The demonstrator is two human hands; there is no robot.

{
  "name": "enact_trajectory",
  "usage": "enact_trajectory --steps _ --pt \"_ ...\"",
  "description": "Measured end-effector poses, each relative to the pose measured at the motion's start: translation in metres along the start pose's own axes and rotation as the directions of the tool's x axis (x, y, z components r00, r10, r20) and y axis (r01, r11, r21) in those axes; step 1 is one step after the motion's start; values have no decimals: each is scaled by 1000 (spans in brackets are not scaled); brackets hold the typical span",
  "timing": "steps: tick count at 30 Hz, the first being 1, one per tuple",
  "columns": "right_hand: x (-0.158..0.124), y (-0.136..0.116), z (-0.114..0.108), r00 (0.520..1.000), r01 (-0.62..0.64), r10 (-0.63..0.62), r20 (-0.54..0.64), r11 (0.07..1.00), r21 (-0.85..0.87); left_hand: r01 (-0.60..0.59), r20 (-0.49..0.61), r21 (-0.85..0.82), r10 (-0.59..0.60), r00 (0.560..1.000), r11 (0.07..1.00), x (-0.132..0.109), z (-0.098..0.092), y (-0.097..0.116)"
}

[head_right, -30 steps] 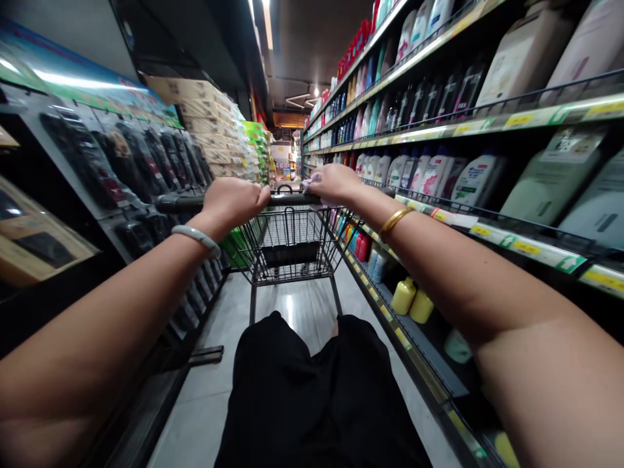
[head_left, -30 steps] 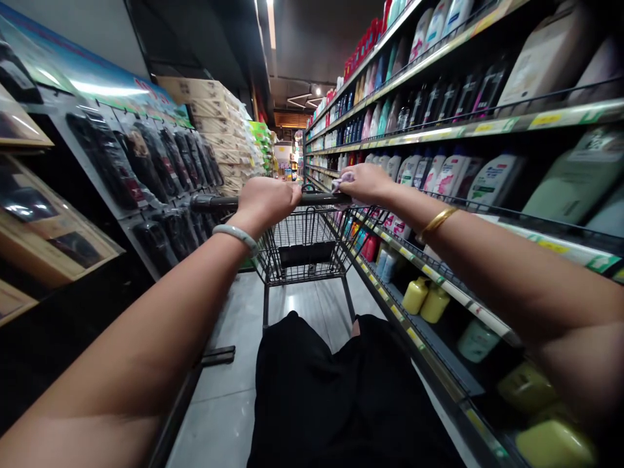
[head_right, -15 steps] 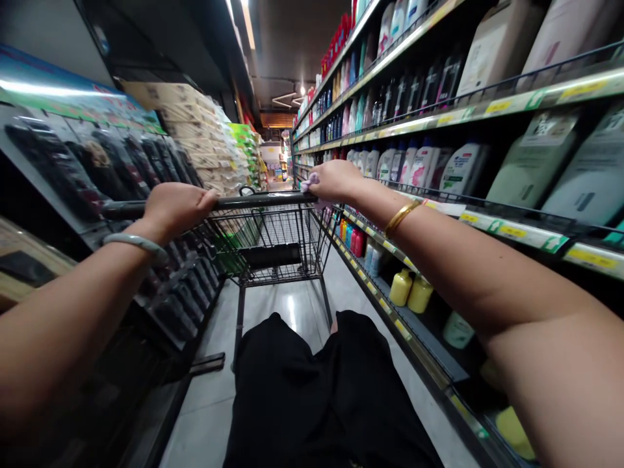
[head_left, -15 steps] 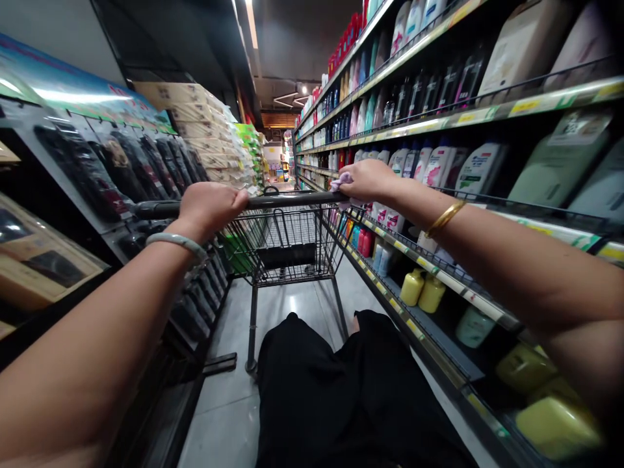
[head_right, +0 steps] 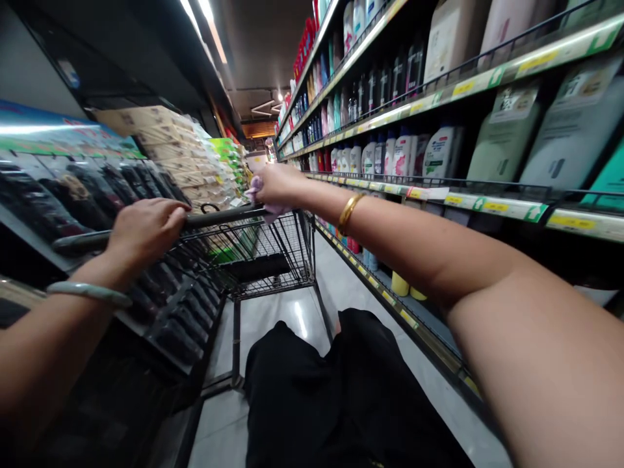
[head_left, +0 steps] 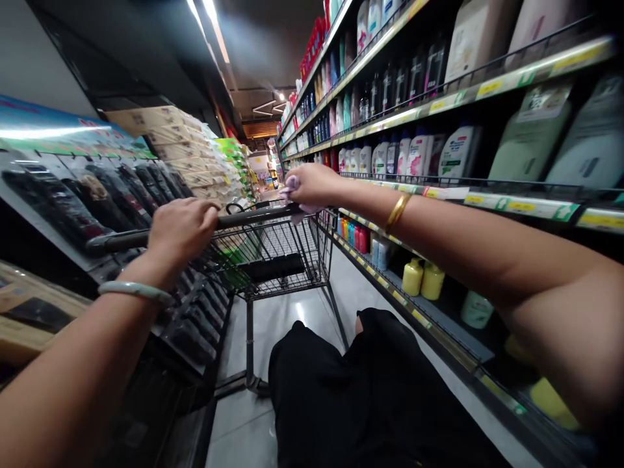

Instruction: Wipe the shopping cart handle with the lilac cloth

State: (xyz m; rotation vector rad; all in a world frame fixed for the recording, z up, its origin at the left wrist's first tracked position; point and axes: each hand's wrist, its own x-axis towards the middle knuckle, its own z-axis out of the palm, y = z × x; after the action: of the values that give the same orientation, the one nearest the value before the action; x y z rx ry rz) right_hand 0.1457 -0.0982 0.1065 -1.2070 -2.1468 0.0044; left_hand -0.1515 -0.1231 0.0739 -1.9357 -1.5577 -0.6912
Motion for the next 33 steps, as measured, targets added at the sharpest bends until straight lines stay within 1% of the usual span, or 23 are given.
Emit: enact_trajectory --steps 2,3,5,6,7,9,11,12,15,18,20,23,25,28,30,33 --pt "-2 -2 7 993 70 -53 -106 985 156 -91 -51 -46 88 995 995 3 -3 45" --pt "-3 -2 8 989 86 -54 -140 968 237 -105 -73 -80 99 992 991 6 -3 68" --pt "-3 1 5 982 104 -38 -187 930 353 -85 -96 -115 74 993 990 13 -3 110" --pt "-3 4 2 976 116 -37 -212 921 371 -51 -104 -122 38 994 991 16 -1 127" --pt "-3 7 -2 970 131 -45 -239 923 360 -18 -77 -118 9 997 993 19 1 139" --pt "-4 17 -8 958 157 -76 -276 946 282 14 -1 -66 -14 1000 998 22 8 154" --pt "-2 29 -10 958 146 -88 -274 968 202 0 51 6 0 999 1000 23 15 158" --pt "1 36 -9 963 121 -70 -260 975 186 -10 51 33 8 999 999 23 19 158" --pt "16 59 1 976 12 35 -214 977 212 1 -8 58 0 1000 998 22 27 156" --pt "33 76 14 968 -62 114 -223 972 229 26 -45 71 -23 999 997 22 30 157" --pt "37 79 18 976 -50 98 -193 969 241 44 -52 82 -40 998 996 20 30 157" --pt "30 70 17 998 48 -36 -49 958 281 46 -64 77 -41 997 996 16 29 152" --pt "23 62 15 996 87 -91 -3 943 323 42 -77 60 -37 996 997 13 28 148" --pt "17 57 15 996 93 -82 -45 908 409 50 -88 26 -48 995 998 10 27 140" --pt "19 61 20 997 74 -54 -56 888 453 57 -80 -4 -57 995 998 12 29 137" --pt "27 70 28 997 46 -15 -69 875 482 76 -54 -39 -78 996 996 21 38 135"
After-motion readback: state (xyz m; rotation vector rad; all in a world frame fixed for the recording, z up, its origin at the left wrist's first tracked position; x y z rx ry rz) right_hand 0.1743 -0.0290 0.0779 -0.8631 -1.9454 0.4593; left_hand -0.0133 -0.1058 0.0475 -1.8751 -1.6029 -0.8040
